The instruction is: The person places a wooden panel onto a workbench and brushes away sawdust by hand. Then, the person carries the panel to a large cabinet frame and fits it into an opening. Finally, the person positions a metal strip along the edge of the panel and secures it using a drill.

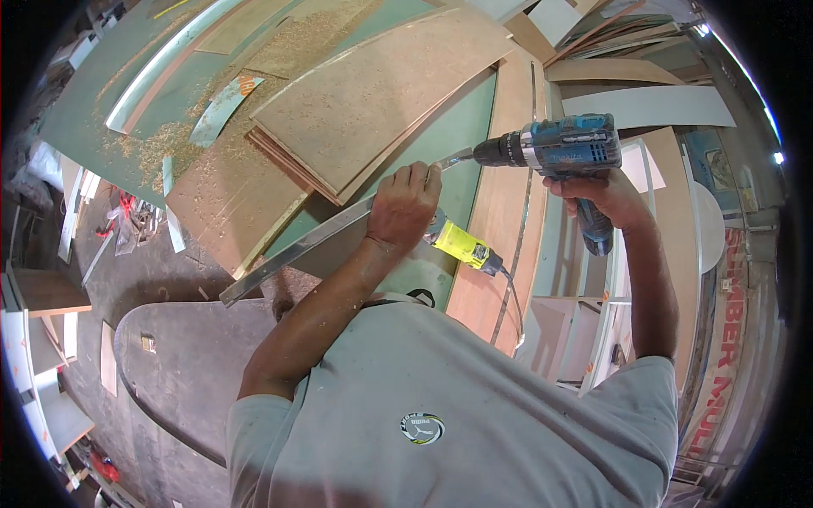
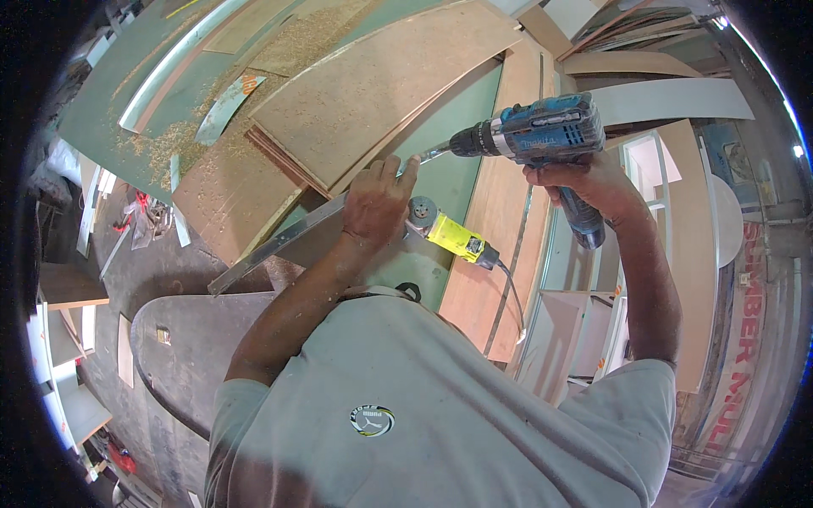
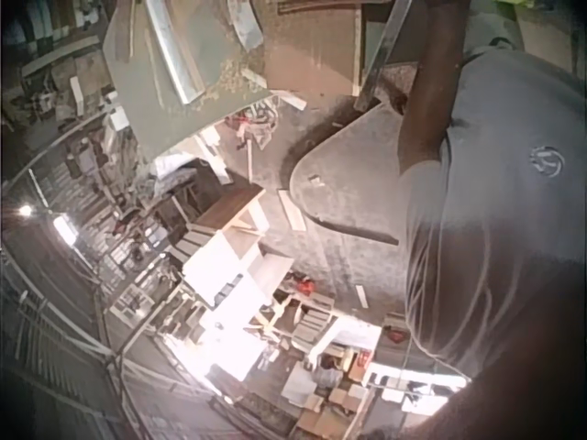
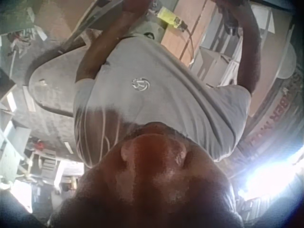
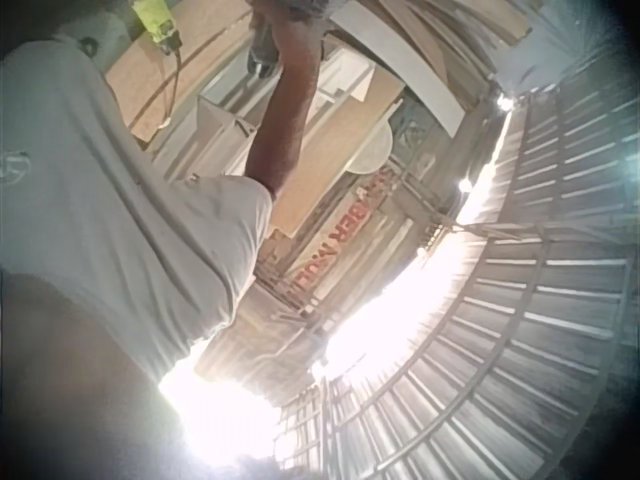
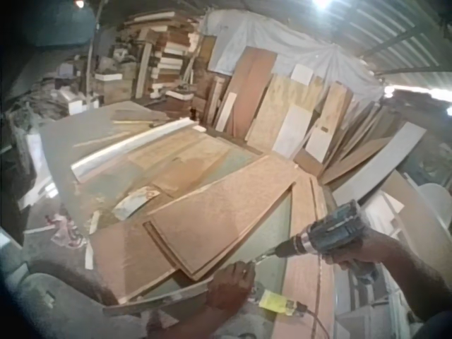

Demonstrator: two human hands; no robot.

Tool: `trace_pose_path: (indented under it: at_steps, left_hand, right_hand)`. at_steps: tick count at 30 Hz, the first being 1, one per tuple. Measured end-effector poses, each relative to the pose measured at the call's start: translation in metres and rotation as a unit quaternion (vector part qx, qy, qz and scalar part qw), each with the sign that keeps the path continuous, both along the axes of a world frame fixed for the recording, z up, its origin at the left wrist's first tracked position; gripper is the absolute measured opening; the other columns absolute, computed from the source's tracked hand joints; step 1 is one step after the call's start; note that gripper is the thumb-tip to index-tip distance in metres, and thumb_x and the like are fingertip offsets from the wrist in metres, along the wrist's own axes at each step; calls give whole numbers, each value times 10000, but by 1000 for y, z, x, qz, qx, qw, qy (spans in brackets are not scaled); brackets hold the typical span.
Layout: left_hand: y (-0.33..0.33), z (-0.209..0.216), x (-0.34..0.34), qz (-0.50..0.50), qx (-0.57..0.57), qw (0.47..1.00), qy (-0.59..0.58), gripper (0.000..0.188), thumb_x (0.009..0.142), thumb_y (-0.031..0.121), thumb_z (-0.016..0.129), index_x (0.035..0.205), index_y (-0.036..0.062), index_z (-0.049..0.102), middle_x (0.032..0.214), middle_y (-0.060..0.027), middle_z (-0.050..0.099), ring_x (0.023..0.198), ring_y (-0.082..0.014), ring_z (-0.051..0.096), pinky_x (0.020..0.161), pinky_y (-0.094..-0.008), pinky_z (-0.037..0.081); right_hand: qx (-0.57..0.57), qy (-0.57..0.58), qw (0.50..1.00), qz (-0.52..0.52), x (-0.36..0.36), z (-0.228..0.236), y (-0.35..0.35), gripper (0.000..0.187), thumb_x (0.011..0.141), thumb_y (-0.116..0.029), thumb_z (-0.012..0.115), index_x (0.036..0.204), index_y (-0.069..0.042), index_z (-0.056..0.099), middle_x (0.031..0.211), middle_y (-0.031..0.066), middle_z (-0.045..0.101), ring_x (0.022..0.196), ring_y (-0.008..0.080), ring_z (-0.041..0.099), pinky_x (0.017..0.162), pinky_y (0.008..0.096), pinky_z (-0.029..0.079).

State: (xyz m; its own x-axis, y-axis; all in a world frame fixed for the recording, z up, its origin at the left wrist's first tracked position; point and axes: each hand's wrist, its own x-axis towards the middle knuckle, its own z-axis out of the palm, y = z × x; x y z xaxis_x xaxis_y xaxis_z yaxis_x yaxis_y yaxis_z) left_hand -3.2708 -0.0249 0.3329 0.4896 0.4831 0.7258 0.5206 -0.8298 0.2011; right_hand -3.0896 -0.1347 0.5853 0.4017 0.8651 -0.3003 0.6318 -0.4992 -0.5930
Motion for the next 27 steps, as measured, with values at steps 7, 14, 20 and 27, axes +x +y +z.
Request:
trace_pose_path:
  at_steps: [7, 14, 20, 27]
  left_hand:
    - [0, -4, 0, -15, -29, 999, 6, 489, 752, 111, 679, 1239, 71, 657, 902, -54, 543, 810, -198, 581, 627, -333, 475]
    - [-1, -5, 1, -14, -23, 1000, -7, 473, 765, 114, 673, 1236, 70, 656, 916, -57, 549, 822, -201, 584, 632, -338, 472]
    - [-1, -5, 1, -14, -20, 1000, 0, 474, 769, 127, 677, 1240, 77, 650, 918, -50, 545, 831, -196, 582, 631, -336, 467]
    - [-2, -5, 2, -6, -19, 1000, -7, 455, 769, 120, 680, 1222, 86, 659, 898, -44, 544, 811, -192, 583, 626, -338, 473]
  right_hand:
    - [18, 29, 999, 1, 0, -4, -1, 320, 734, -139, 774, 1028, -34, 709, 842, 43, 694, 589, 132, 594, 575, 306, 500]
    - [27, 33, 999, 10, -1, -3, -2, 321, 737, -147, 779, 1031, -38, 708, 875, 47, 704, 601, 127, 598, 577, 302, 505]
    - [0, 14, 1000, 2, 4, -5, -2, 328, 748, -147, 771, 1047, -32, 698, 858, 45, 691, 603, 124, 596, 578, 296, 505]
    - [-28, -6, 1000, 10, -3, 6, 9, 274, 776, -146, 769, 1013, -32, 691, 807, 32, 668, 587, 117, 581, 557, 290, 489]
